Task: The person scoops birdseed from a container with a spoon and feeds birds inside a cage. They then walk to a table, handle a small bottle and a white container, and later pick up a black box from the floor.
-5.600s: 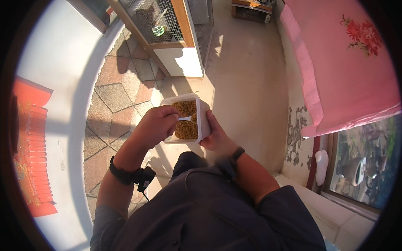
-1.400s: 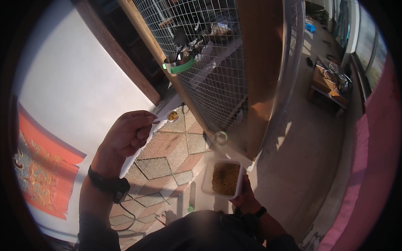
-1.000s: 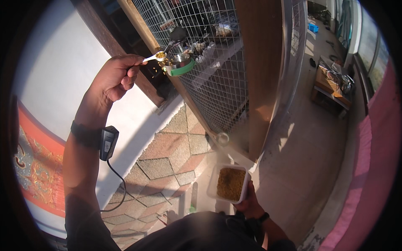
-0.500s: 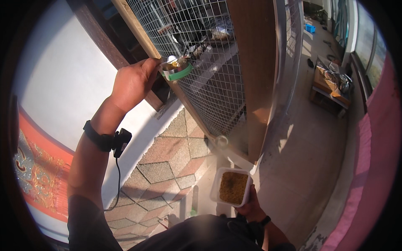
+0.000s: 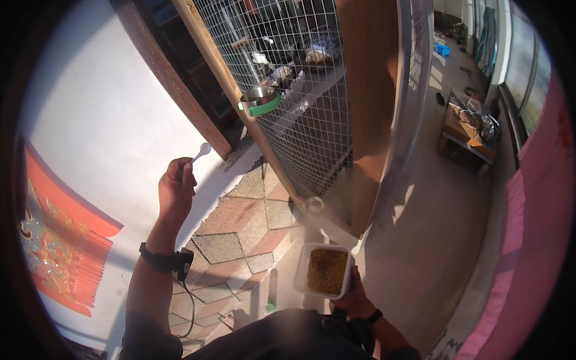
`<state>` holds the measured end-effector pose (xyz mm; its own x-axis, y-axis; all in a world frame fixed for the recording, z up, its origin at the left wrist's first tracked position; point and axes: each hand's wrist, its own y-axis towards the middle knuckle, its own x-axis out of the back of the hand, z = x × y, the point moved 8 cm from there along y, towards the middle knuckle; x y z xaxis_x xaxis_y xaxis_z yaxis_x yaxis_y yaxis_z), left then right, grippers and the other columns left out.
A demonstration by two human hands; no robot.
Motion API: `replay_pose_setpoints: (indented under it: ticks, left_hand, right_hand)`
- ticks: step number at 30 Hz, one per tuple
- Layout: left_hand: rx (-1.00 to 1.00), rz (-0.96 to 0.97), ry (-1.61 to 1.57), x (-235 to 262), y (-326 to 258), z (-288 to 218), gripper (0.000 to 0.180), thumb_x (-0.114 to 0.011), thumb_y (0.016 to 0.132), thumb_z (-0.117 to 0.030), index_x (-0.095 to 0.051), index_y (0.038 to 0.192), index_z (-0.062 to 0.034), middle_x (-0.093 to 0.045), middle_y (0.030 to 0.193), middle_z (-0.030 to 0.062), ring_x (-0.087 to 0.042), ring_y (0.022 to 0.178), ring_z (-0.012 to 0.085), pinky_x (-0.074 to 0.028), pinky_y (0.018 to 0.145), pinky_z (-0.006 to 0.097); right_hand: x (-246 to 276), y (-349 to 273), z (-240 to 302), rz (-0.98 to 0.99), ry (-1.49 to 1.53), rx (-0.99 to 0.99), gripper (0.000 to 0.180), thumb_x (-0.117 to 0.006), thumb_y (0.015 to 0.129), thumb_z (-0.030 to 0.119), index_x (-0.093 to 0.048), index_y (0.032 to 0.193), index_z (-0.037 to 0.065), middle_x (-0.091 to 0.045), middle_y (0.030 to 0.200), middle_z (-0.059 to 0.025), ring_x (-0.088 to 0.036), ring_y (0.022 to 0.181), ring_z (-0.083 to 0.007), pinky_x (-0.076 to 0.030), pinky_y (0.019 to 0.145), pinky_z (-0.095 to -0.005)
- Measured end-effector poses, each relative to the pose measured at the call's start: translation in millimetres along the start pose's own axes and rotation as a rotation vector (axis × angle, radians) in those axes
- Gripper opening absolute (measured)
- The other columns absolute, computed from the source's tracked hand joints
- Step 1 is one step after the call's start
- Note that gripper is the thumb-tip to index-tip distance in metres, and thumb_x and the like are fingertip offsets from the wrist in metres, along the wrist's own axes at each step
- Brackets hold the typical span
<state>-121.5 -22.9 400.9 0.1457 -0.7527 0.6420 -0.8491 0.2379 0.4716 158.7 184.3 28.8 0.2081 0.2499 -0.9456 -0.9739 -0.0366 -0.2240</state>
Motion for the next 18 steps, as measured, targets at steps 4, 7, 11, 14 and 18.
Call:
replay_pose_setpoints:
  ticks: [4,7,11,14,18]
  left_hand:
    - [0.361,0.125,-0.008,-19.0,-99.0,104.0,0.022,-0.056,0.105,-0.022,-0.065,0.112,-0.0033,-0.063,0.069,0.0026,-0.058,0.056,0.0094,-0.047,0.052,0.028]
    - [0.541,0.198,-0.086,-37.8,-188.5,164.5,0.024,-0.057,0.105,-0.023,-0.065,0.112,-0.0014,-0.065,0.069,0.0049,-0.060,0.054,0.0110,-0.048,0.050,0.030]
    - [0.724,0.257,-0.150,-52.9,-281.6,208.5,0.022,-0.058,0.102,-0.018,-0.063,0.109,0.0019,-0.065,0.069,0.0087,-0.059,0.051,0.0137,-0.049,0.047,0.030]
    - [0.879,0.367,-0.199,-66.0,-329.9,216.4,0.028,-0.056,0.103,-0.021,-0.063,0.114,0.0031,-0.068,0.073,0.0100,-0.064,0.058,0.0157,-0.051,0.052,0.030]
    - [0.857,0.494,-0.168,-72.3,-355.8,207.9,0.030,-0.057,0.103,-0.022,-0.064,0.114,0.0052,-0.069,0.076,0.0115,-0.065,0.062,0.0171,-0.054,0.057,0.032]
  right_hand:
    - [-16.9,-3.6,4.7,0.058,-0.072,-0.007,0.086,-0.053,0.089,0.078,-0.044,0.154,0.023,-0.047,0.156,-0.0077,-0.046,0.142,-0.0342,-0.034,0.119,-0.0595]
    - [-29.0,-5.1,7.5,0.079,-0.153,0.003,0.086,-0.049,0.091,0.079,-0.043,0.155,0.021,-0.047,0.156,-0.0075,-0.047,0.141,-0.0327,-0.035,0.119,-0.0565]
    - [-39.7,-5.4,-0.3,0.107,0.120,-0.072,0.087,-0.065,0.092,0.063,-0.038,0.157,0.012,-0.044,0.157,-0.0129,-0.042,0.145,-0.0320,-0.032,0.122,-0.0529]
    - [-49.7,-8.9,-6.5,0.234,0.108,-0.065,0.086,-0.066,0.092,0.062,-0.039,0.156,0.011,-0.045,0.157,-0.0127,-0.043,0.144,-0.0316,-0.032,0.122,-0.0521]
    - [-41.2,-14.1,-20.8,0.175,0.051,-0.050,0.086,-0.062,0.092,0.065,-0.040,0.155,0.013,-0.047,0.156,-0.0122,-0.045,0.142,-0.0315,-0.034,0.121,-0.0522]
